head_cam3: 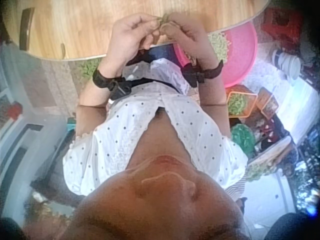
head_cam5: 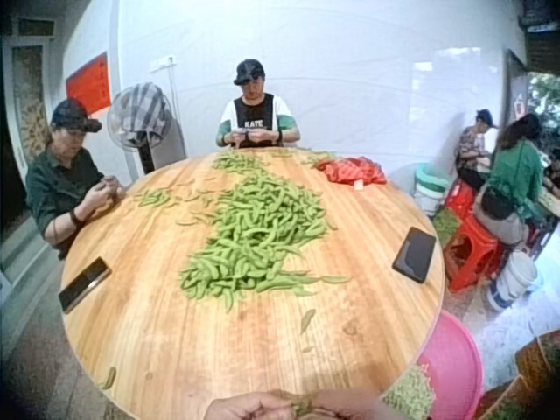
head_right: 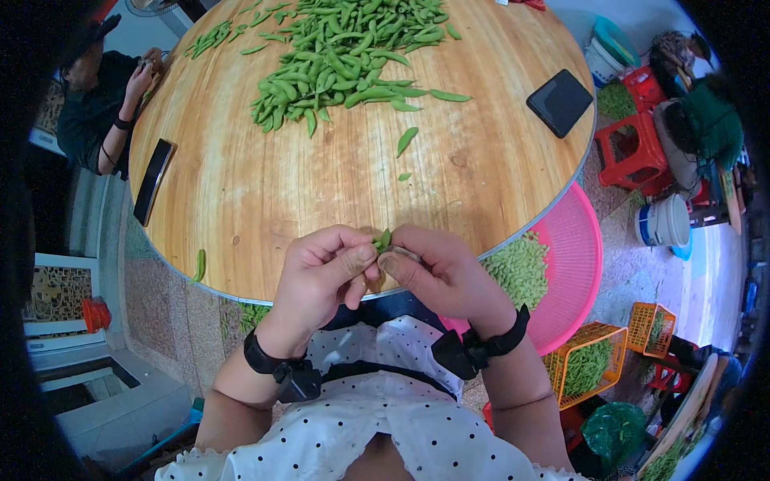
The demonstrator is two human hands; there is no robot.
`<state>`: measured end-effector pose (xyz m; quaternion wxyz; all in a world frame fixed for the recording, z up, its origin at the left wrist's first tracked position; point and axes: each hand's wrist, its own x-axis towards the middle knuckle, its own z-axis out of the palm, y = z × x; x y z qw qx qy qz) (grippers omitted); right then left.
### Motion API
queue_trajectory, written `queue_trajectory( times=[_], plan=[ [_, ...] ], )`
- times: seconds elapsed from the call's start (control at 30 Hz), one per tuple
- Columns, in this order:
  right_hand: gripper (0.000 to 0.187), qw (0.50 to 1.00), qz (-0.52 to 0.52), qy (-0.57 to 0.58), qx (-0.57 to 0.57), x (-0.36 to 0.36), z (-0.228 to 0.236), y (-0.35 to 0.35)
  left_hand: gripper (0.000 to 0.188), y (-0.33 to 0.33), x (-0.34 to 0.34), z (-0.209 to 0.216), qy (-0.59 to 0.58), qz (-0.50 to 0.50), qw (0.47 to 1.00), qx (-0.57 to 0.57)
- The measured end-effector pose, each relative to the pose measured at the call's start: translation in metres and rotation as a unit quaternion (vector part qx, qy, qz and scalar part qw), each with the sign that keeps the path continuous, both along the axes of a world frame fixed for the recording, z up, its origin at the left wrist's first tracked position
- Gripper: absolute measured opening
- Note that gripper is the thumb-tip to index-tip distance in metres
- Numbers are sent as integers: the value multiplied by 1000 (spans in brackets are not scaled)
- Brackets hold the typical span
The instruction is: Shelling or peeling green bean pods and placing the seeds into a pink basin.
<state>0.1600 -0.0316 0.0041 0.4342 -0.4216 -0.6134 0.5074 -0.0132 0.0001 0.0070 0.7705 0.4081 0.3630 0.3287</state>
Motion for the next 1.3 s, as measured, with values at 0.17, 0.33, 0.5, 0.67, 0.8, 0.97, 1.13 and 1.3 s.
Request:
queue_trajectory(
  times=[0.17, 0.33, 0.5, 0.67, 0.8, 0.97, 1.13, 1.3],
  plan=[
    [14, 998, 16, -61, 25, 2, -3, -1, 14, 5, -2, -4, -42, 10, 998, -53],
    [15, 999, 21, -27, -3, 4, -5, -9, 16, 4, -1, -2, -29, -30, 998, -56],
    [17, 998, -18, 40, -48, 13, -11, -21, 17, -1, 7, 4, 13, -61, 998, -11],
    [16, 983, -160, -35, -87, 39, -6, -46, 16, -16, 28, 4, 97, -72, 987, 106],
    [13, 958, -252, -112, 82, 43, 5, -61, 12, -31, 56, -8, 146, -112, 961, 204],
    [17, 925, -287, -225, 110, 65, -9, -82, 10, -41, 85, -14, 158, -175, 956, 174],
    [16, 861, -425, -252, 121, 83, -22, -103, 14, -49, 113, -25, 168, -154, 945, 237],
    [14, 920, -360, -150, 30, 77, -23, -111, 25, -61, 127, -38, 155, -103, 922, 340]
  ],
)
